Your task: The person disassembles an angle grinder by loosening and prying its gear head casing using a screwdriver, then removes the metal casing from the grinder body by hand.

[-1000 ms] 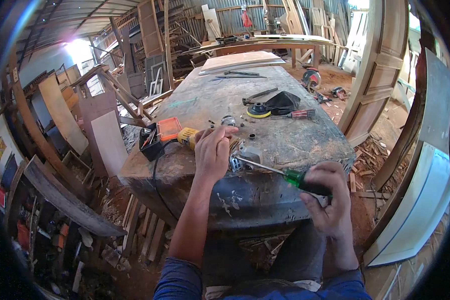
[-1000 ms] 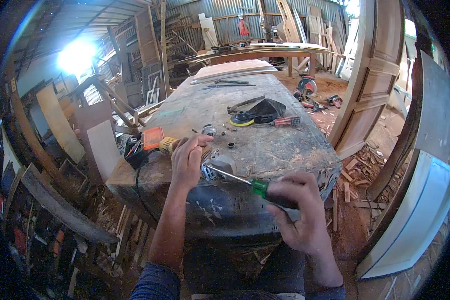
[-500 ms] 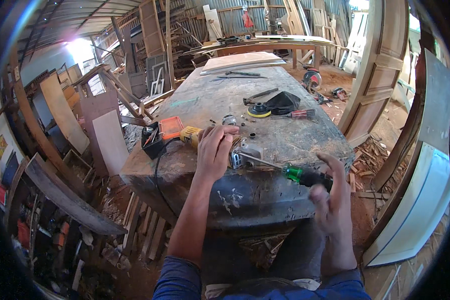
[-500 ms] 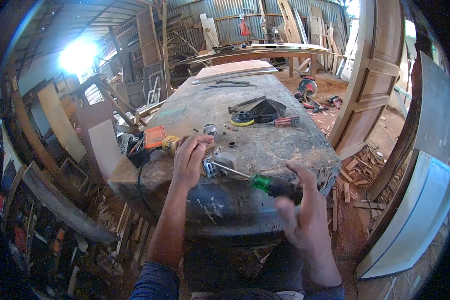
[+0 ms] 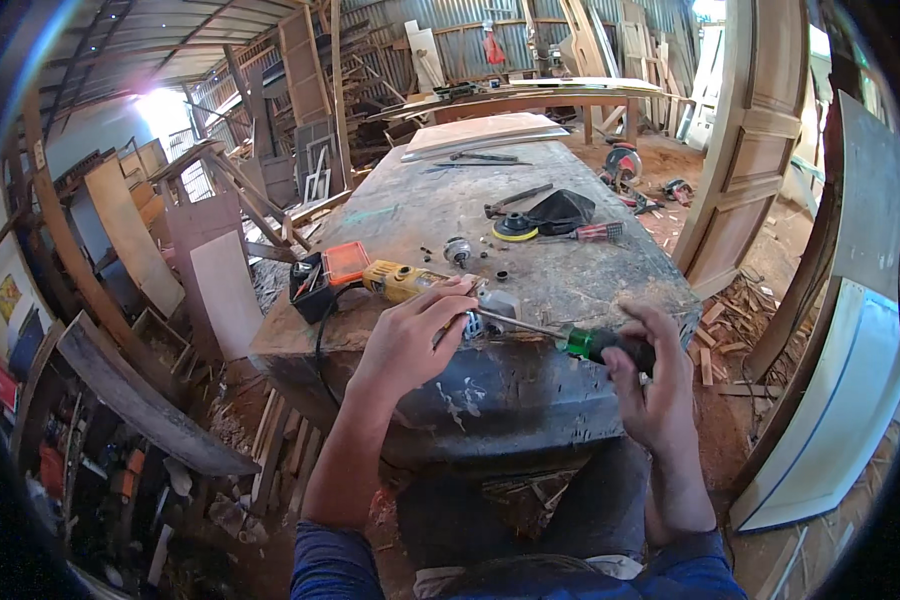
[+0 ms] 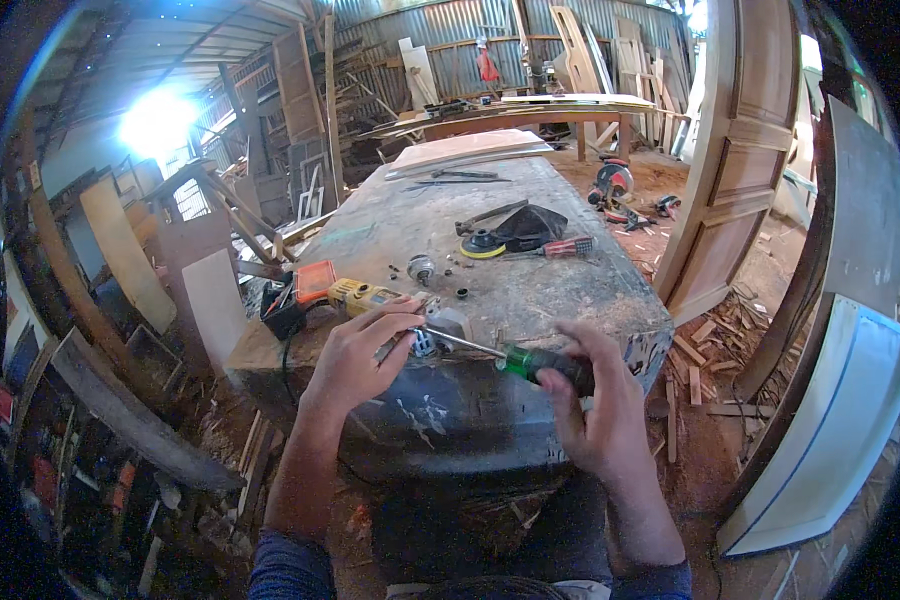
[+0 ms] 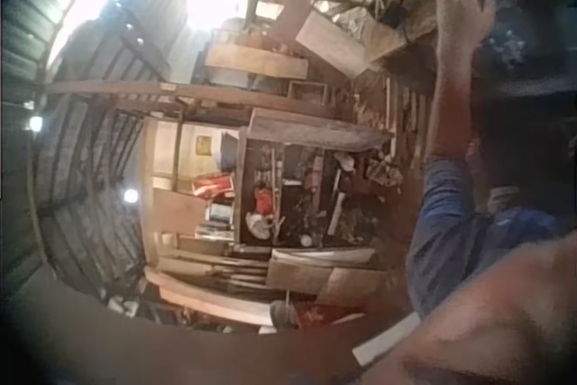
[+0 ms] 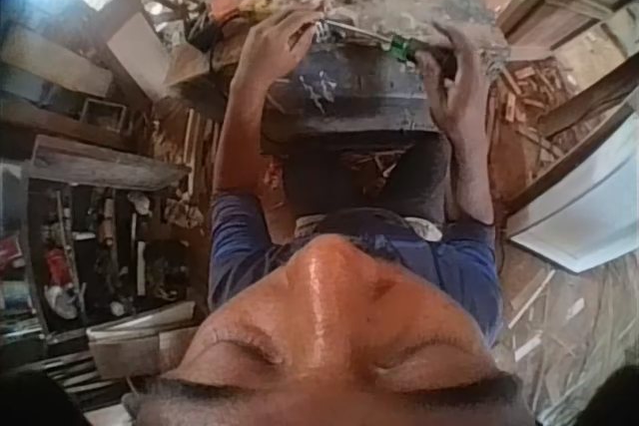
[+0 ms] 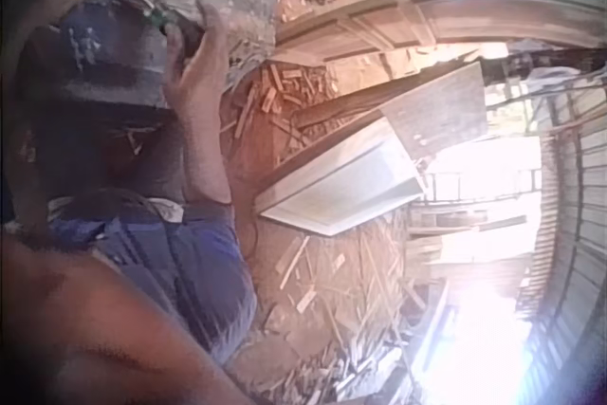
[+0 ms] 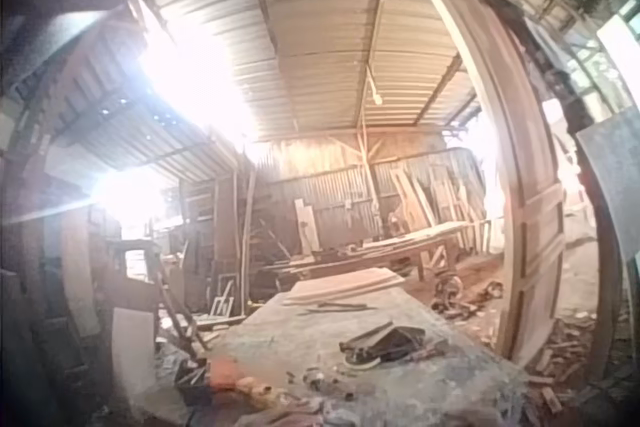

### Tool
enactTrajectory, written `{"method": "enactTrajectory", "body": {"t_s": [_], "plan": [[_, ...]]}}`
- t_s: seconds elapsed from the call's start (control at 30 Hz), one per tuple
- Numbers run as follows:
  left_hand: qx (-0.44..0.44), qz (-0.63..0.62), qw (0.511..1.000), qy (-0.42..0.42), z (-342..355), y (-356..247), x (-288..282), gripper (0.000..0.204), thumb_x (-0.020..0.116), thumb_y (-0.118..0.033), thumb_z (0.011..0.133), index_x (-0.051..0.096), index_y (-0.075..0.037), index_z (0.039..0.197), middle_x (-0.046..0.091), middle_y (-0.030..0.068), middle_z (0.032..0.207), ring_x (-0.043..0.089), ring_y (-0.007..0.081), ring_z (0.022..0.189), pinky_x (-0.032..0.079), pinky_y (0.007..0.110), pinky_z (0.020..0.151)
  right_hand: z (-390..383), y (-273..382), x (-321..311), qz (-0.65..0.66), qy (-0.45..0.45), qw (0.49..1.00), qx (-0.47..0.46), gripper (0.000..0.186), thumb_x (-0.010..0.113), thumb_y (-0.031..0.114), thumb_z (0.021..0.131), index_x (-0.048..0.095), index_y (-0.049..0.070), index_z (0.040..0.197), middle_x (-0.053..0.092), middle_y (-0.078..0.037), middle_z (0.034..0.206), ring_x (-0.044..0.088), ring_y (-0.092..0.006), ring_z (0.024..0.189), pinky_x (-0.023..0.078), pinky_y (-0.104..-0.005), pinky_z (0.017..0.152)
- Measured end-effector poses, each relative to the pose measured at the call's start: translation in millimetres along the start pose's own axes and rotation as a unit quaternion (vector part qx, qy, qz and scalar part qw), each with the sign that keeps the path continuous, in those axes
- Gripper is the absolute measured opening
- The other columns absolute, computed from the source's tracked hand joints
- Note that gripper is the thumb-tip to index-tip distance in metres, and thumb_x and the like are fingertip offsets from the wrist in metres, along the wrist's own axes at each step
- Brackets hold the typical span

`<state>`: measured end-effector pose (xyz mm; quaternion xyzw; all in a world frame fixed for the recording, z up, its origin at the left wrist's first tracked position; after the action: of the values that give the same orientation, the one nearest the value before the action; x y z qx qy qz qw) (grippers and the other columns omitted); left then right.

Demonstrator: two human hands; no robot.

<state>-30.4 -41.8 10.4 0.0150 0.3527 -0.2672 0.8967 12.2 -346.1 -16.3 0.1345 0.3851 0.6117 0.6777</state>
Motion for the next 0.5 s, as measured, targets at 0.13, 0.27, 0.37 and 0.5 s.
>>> {"method": "enactTrajectory", "body": {"t_s": [0.13,0.27,0.37,0.5], "plan": [[-0.005,0.048,0.998,0.042,5,-3,2,0.024,0.078,-0.009,0.102,0.08,-0.007,0.125,0.08,0.0137,0.134,0.077,0.0317,0.128,0.062,0.044,0.11,1,28,1,0.0,-0.017,0.981,-0.194,0.042,0.078,0.021,0.106,0.063,0.003,0.141,0.07,-0.024,0.125,0.073,-0.0405,0.116,0.058,-0.0468,0.1],[-0.016,0.058,0.997,0.048,5,2,3,0.02,0.078,-0.014,0.103,0.08,-0.007,0.122,0.081,0.0134,0.131,0.077,0.032,0.125,0.063,0.044,0.106,-1,27,-1,-0.023,-0.031,0.999,-0.028,0.035,0.078,0.017,0.105,0.066,0.004,0.135,0.07,-0.023,0.127,0.073,-0.0385,0.117,0.058,-0.0461,0.1],[-0.05,0.066,0.995,0.058,6,-1,5,0.018,0.077,-0.015,0.103,0.077,-0.007,0.119,0.082,0.0138,0.127,0.078,0.0334,0.123,0.065,0.045,0.1,2,1,1,0.019,0.014,0.996,0.087,0.039,0.079,0.021,0.105,0.065,0.004,0.138,0.071,-0.023,0.125,0.073,-0.0396,0.115,0.058,-0.046,0.1],[-0.129,0.06,0.984,0.106,14,-5,8,0.017,0.076,-0.015,0.103,0.075,-0.007,0.119,0.082,0.0137,0.124,0.078,0.0351,0.118,0.065,0.047,0.094,0,22,-1,0.02,-0.007,0.999,-0.039,0.045,0.079,0.031,0.106,0.064,0.004,0.139,0.074,-0.023,0.121,0.075,-0.0402,0.114,0.059,-0.0467,0.098]]}}
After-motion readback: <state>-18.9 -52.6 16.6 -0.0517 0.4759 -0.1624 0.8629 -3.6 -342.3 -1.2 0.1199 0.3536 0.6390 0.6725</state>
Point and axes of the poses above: each hand's wrist, its own z-axis towards the middle knuckle, its own x-axis out of the palm, y = z × x, the point moved 6 cm from there along z, towards the middle knuckle
